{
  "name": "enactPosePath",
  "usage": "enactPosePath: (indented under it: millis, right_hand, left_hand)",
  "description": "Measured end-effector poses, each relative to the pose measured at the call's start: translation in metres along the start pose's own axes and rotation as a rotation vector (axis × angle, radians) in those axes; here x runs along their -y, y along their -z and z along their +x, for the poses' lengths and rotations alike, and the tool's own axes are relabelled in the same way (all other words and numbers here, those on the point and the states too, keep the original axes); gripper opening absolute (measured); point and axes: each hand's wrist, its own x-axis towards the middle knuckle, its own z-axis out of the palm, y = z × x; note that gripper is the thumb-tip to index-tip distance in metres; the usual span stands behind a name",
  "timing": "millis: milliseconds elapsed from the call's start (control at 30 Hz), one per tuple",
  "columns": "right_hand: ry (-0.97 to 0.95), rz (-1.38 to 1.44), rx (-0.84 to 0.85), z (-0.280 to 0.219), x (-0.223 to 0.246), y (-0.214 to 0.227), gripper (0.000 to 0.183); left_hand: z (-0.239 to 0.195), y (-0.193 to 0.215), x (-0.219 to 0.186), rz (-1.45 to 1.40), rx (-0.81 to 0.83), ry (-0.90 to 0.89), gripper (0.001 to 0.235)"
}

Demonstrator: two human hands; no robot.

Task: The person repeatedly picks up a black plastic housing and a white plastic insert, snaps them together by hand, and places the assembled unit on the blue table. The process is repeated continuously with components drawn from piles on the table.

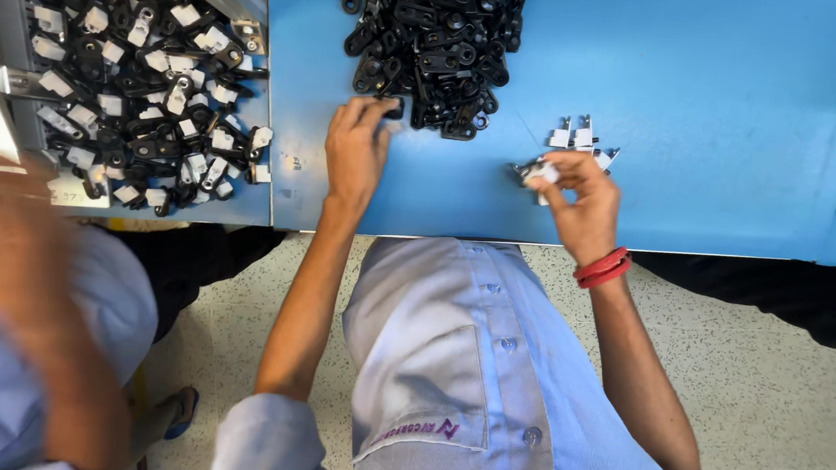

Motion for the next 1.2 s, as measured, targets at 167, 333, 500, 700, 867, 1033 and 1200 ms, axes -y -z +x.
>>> enactPosePath:
  millis: [167, 333, 500, 700, 867, 1033, 1200]
  right_hand:
    - [0.130, -0.090, 0.127, -0.012, 0.046, 0.001, 0.033]
    - [0.128, 0.225, 0.173, -0.010, 0.086, -0.013, 0.031]
    - [0.280, -0.009, 0.194, -0.001, 0.114, 0.000, 0.025]
    - [0.394, 0.114, 0.305, 0.001, 0.134, 0.017, 0.025]
    - [0.447, 0.136, 0.266, -0.002, 0.140, 0.016, 0.026]
    - [0.467, 0.124, 0.276, -0.005, 0.144, 0.019, 0.026]
    - [0.534, 0.088, 0.337, -0.012, 0.152, 0.029, 0.032]
  left_hand:
    - [-0.017, -0.009, -0.003, -0.257, -0.138, -0.165, 0.030]
    - [-0.066, -0.012, -0.044, -1.370, 0.322, 0.343, 0.037]
    - [-0.081, -0.015, -0.054, -1.826, 0.564, 0.465, 0.029]
    - [-0.085, -0.022, -0.057, -2.227, 0.991, 0.757, 0.032]
    - [-0.077, -0.009, -0.062, -2.099, 1.039, 0.635, 0.038]
    - [-0.069, 0.006, -0.070, -2.037, 1.097, 0.637, 0.031]
    - [-0.074, 0.017, -0.080, -2.108, 1.163, 0.688, 0.028]
